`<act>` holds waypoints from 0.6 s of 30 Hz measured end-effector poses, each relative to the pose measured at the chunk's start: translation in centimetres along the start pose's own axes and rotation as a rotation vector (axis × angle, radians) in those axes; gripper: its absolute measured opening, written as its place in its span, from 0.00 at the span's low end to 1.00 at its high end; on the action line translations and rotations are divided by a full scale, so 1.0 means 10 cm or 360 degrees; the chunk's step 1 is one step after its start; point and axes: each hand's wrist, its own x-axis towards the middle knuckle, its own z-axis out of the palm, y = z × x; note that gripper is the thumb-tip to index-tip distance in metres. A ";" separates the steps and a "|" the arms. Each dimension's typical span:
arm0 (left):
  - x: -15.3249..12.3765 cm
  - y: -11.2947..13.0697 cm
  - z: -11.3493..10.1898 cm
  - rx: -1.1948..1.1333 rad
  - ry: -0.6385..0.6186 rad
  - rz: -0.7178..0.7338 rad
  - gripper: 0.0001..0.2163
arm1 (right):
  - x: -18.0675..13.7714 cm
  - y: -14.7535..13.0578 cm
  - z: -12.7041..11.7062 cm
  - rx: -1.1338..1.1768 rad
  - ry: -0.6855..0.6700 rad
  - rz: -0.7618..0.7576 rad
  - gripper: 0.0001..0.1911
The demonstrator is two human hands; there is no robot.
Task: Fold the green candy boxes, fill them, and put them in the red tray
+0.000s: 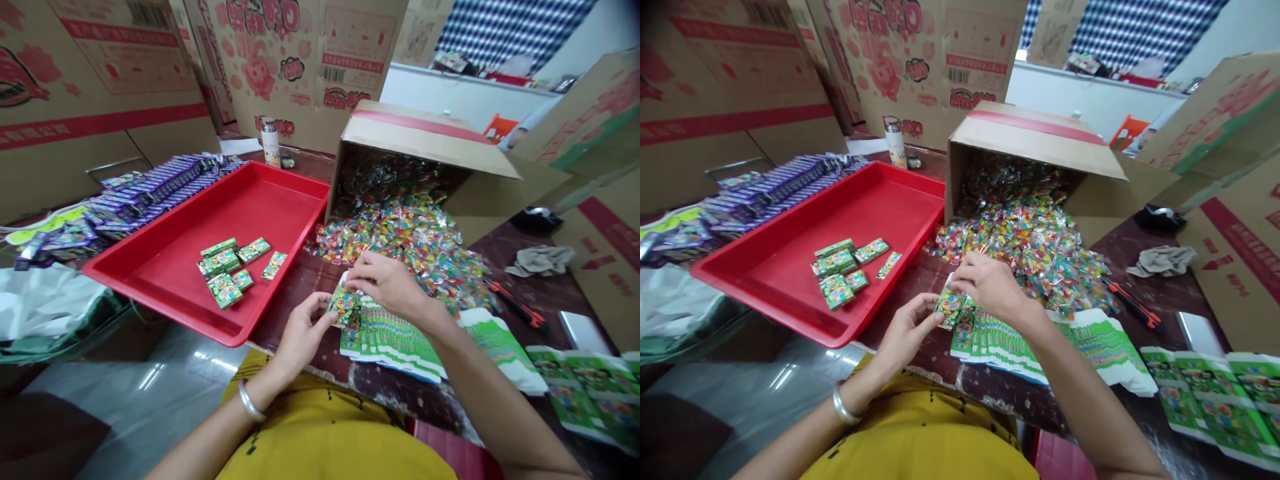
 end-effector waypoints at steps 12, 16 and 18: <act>-0.09 0.23 0.04 -0.0276 0.0055 0.0054 0.24 | -0.32 -0.26 0.22 0.0645 0.0493 0.0241 0.10; -0.09 0.19 0.07 -0.0312 0.0015 0.0010 0.20 | -0.41 -0.24 0.47 0.1126 0.0570 0.0525 0.08; -0.10 0.17 0.08 -0.0296 0.0017 -0.0014 0.18 | -0.43 -0.24 0.56 0.1271 0.0524 0.0589 0.05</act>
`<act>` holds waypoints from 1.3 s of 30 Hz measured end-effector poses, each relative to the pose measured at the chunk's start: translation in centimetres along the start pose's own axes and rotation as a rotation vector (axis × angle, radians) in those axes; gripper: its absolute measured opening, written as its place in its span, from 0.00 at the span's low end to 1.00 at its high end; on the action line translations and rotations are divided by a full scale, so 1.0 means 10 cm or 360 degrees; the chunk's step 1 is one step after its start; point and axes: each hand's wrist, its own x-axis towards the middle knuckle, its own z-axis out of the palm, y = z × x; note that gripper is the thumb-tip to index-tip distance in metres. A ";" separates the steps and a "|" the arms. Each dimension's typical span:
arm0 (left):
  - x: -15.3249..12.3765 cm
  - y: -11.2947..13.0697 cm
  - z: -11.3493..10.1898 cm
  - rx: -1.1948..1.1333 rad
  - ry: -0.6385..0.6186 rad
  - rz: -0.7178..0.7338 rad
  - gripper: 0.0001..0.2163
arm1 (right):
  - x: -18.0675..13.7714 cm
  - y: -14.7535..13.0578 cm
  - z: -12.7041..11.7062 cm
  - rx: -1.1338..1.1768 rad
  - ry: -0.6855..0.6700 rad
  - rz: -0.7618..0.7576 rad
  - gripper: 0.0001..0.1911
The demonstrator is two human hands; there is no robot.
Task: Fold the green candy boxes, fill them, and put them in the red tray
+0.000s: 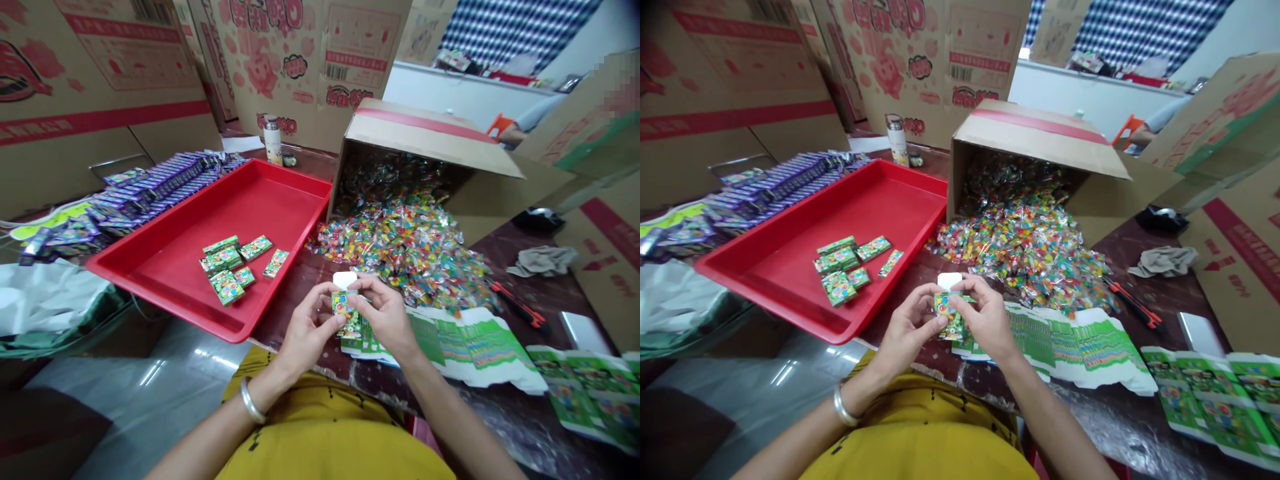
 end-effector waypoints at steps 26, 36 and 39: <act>-0.12 0.14 -0.02 0.0227 -0.0038 -0.0028 0.23 | 0.11 -0.15 -0.08 -0.0098 -0.0219 -0.0118 0.12; 0.14 0.54 -0.63 0.1459 0.0535 0.0478 0.19 | 0.25 0.16 -0.58 -0.0739 -0.0104 -0.0139 0.12; 0.26 0.63 -0.78 0.1958 0.0680 0.0648 0.29 | 0.29 0.42 -0.60 -0.1256 -0.0365 -0.0131 0.09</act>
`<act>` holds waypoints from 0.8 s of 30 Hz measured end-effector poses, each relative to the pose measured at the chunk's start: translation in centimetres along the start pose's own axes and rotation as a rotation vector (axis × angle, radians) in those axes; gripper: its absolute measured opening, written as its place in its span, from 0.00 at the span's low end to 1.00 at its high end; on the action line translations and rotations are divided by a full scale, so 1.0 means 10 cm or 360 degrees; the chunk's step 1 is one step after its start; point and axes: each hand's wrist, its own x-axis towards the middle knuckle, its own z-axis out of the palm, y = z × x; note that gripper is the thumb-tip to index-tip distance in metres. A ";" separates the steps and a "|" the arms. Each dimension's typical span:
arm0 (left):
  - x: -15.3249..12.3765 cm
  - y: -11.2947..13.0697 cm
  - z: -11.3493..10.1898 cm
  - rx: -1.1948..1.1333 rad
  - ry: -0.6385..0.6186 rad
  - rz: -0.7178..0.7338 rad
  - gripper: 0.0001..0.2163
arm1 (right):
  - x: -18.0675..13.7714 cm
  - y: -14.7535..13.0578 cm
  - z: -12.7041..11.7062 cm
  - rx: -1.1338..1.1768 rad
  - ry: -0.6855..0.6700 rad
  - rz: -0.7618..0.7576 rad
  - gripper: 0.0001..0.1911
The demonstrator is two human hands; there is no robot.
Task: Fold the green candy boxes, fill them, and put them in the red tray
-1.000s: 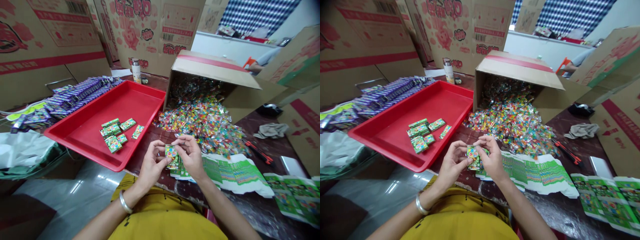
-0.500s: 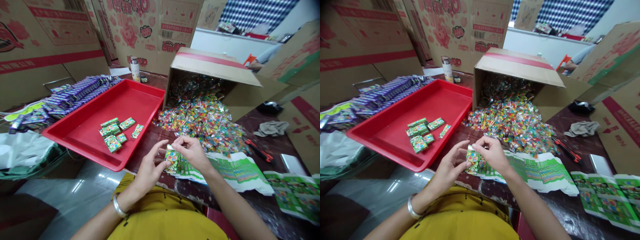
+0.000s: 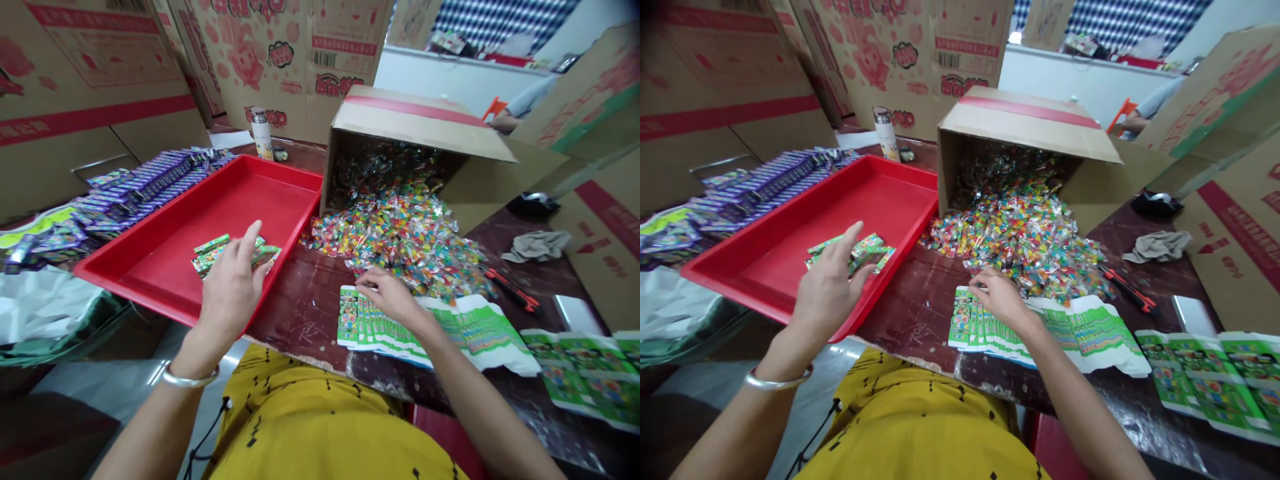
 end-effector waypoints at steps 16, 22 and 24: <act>-0.80 0.45 1.00 -0.0421 -0.0761 0.0225 0.39 | -0.04 -0.21 0.17 0.0953 0.0347 0.0448 0.14; -0.61 0.56 0.79 -0.1086 -0.0755 -0.0054 0.28 | -0.16 -0.50 0.14 0.1510 0.0233 0.0377 0.15; -0.52 0.54 0.72 -0.1516 -0.0943 -0.0241 0.27 | -0.25 -0.56 0.13 0.1504 0.0068 0.0223 0.18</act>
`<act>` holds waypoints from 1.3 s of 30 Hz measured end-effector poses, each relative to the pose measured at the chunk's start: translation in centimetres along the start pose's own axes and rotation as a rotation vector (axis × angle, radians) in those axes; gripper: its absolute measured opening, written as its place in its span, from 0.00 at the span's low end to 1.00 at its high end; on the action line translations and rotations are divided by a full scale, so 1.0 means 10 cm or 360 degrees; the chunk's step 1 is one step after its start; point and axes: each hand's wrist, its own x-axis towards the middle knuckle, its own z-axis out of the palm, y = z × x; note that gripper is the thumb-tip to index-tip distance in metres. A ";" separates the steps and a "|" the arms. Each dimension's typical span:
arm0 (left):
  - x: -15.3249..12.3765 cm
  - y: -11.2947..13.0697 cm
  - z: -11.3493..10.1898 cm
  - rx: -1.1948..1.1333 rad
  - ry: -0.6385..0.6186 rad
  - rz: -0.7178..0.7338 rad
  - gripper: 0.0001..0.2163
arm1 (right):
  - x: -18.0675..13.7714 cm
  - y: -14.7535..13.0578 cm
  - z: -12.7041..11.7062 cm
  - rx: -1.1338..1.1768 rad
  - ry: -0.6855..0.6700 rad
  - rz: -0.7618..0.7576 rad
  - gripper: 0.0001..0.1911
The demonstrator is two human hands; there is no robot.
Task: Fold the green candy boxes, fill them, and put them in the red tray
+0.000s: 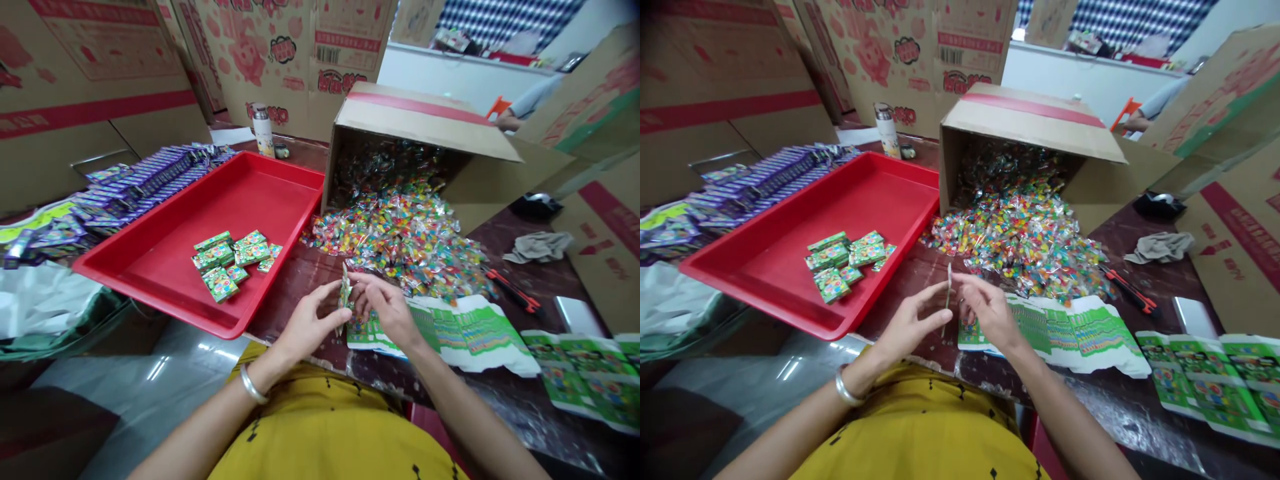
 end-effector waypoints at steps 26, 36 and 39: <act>-0.13 -0.14 0.08 -0.0496 0.0546 -0.0172 0.11 | -0.11 0.15 0.31 -0.0201 0.0382 -0.0108 0.07; -0.24 -0.13 0.04 -0.0083 0.0430 -0.0010 0.22 | -0.08 0.25 0.36 -0.0380 0.0495 -0.0330 0.12; -0.22 -0.06 -0.05 -0.0152 0.0176 -0.0048 0.15 | -0.07 0.21 0.31 -0.0480 0.0458 -0.0363 0.05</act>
